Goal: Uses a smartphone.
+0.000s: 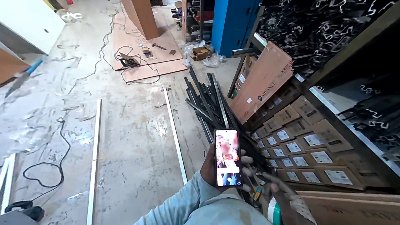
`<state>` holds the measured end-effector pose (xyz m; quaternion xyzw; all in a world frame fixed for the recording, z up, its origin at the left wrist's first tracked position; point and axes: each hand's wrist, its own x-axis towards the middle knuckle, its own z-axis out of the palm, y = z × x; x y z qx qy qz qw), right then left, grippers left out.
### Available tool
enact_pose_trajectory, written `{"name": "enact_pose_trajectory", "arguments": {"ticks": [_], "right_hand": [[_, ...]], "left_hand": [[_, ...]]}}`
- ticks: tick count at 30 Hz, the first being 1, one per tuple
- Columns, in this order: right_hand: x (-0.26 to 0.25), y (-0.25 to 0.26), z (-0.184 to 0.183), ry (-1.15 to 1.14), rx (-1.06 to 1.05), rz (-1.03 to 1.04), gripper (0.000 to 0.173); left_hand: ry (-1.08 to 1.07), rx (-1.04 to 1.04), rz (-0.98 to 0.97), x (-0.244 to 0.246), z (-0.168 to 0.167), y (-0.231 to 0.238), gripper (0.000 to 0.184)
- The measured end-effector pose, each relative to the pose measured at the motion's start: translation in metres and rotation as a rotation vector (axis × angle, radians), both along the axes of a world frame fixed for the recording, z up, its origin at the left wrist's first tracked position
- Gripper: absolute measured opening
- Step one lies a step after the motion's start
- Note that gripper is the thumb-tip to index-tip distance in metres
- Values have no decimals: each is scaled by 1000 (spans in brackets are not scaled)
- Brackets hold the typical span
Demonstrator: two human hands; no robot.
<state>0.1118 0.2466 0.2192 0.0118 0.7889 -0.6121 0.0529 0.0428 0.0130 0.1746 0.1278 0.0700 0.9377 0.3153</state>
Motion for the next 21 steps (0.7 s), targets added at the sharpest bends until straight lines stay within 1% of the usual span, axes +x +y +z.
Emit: {"name": "enact_pose_trajectory", "arguments": {"ticks": [6,8,10,13,16,19,21], "right_hand": [[0,-1,-1,16,50,21,52],[-1,-3,-1,-11,49,33,53],[-6,-7,2,-32,14,73,58],[-15,-19,17,-13,-82,116,64],[-19,-33,38,62,-96,114,65],[-16,-39,45,183,-97,171,57],[-11,-39,46,212,-41,171,52]], "left_hand": [[-4,6,1,3,2,0,88],[8,8,45,1,5,0,89],[24,-1,113,-1,13,0,84],[31,-45,215,-4,27,0,76],[36,-58,254,-5,43,-1,74],[49,-9,265,-6,56,-2,73],[52,-36,297,-3,59,-5,72]]}}
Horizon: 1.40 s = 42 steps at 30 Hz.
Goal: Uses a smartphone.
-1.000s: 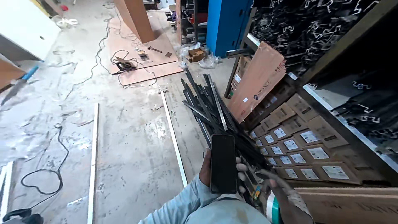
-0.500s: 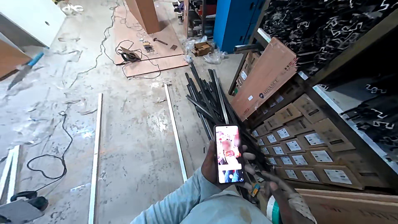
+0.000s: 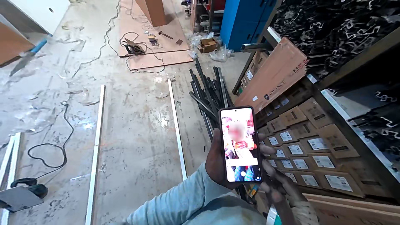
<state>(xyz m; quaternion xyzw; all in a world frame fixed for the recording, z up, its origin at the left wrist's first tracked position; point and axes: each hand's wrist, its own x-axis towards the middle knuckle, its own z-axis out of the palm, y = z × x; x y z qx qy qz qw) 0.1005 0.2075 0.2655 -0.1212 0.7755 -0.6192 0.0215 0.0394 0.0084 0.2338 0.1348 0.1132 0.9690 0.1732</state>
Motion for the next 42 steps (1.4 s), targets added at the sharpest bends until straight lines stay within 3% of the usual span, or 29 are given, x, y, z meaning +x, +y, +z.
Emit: {"name": "enact_pose_trajectory", "arguments": {"ticks": [7,12,42], "right_hand": [[5,5,-1,-55,-28,-25,45],[6,5,0,19,65,-20,40],[5,2,-4,63,145,4,47]], "left_hand": [[13,-10,50,4,13,-7,70],[8,3,48,5,12,-8,69],[7,61,53,5,5,-18,71]]}}
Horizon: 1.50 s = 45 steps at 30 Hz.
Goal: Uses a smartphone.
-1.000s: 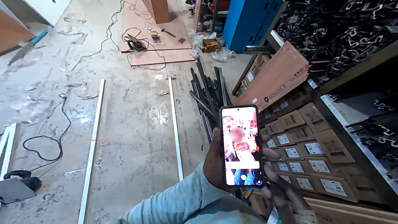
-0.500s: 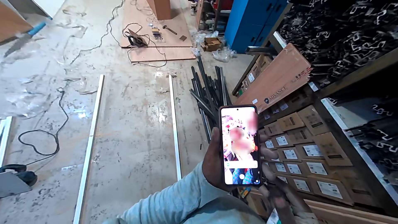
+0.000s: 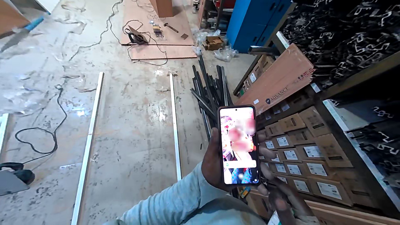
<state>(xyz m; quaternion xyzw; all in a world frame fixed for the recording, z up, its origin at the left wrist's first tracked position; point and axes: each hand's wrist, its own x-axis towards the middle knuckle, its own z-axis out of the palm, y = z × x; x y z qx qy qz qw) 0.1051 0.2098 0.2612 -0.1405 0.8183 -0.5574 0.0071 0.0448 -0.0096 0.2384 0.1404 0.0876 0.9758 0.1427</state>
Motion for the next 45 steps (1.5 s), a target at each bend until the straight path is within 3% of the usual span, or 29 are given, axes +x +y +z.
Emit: {"name": "enact_pose_trajectory", "arguments": {"ticks": [7,11,16,30,45], "right_hand": [[2,-1,9,115,142,13,48],[-1,-1,32,221,315,53,55],[-4,-9,61,233,315,132,56],[7,-25,56,106,330,219,69],[7,-22,53,96,327,233,66]], "left_hand": [[-8,13,22,1,-3,0,70],[-14,-15,73,2,-5,2,65],[-19,3,58,2,-6,5,65],[-53,-65,115,5,-3,6,64],[-47,-64,105,6,-7,8,64]]}}
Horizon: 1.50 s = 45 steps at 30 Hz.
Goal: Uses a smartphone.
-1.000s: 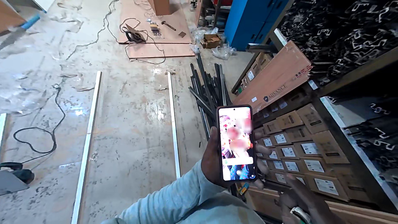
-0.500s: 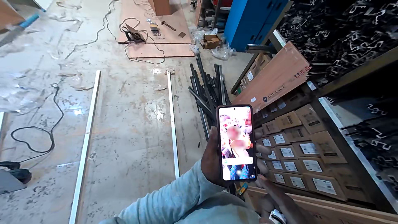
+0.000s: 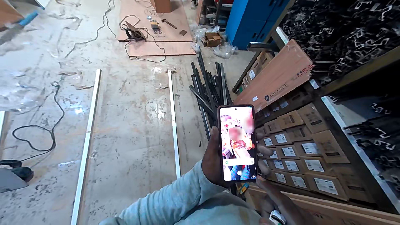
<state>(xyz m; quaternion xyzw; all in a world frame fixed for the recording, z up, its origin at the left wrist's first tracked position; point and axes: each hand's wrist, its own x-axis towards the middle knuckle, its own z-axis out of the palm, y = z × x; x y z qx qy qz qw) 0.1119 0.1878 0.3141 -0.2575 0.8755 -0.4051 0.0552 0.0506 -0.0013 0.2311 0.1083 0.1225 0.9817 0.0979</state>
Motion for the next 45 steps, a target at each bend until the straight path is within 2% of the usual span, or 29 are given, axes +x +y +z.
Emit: {"name": "enact_pose_trajectory", "arguments": {"ticks": [7,23,45], "right_hand": [[-1,0,0,-28,-4,6,66],[-2,0,-3,-33,-22,3,65],[-4,-1,-2,-47,-1,25,65]], "left_hand": [[-24,-48,83,1,2,1,62],[-6,3,56,0,1,0,61],[-21,-28,36,2,1,-4,64]]}}
